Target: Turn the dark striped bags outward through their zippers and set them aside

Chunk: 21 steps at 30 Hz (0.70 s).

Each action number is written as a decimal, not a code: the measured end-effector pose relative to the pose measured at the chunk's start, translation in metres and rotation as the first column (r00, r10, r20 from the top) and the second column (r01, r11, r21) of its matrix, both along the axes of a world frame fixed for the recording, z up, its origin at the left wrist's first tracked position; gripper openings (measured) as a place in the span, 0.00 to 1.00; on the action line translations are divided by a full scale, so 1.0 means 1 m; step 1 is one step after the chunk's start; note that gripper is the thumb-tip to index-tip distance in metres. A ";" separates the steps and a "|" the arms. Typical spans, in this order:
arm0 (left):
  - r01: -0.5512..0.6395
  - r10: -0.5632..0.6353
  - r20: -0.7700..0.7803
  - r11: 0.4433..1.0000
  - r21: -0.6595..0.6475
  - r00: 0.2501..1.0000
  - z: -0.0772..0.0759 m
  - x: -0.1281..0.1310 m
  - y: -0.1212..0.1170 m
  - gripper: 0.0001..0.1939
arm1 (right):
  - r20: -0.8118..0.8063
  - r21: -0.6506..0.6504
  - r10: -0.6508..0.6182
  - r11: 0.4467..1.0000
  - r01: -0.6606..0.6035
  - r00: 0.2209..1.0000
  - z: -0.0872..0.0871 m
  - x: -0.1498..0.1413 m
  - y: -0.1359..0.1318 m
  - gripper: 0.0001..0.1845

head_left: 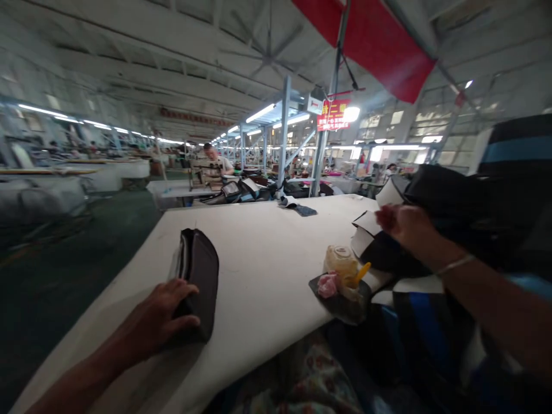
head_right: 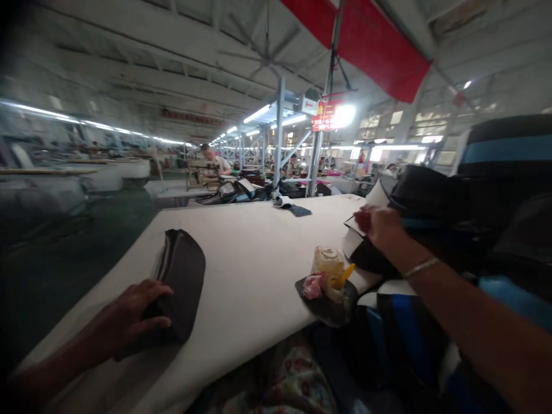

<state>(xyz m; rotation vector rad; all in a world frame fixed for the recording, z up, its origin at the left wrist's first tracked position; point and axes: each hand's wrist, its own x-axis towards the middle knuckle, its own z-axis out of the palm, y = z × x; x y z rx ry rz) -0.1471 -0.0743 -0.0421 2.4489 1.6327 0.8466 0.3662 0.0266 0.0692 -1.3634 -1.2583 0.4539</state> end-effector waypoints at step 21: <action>0.213 -0.227 -0.080 0.965 -0.155 0.971 -0.025 0.054 -0.047 0.30 | 0.745 -0.072 0.644 0.341 -0.937 0.177 -0.154 -0.218 -0.058 0.16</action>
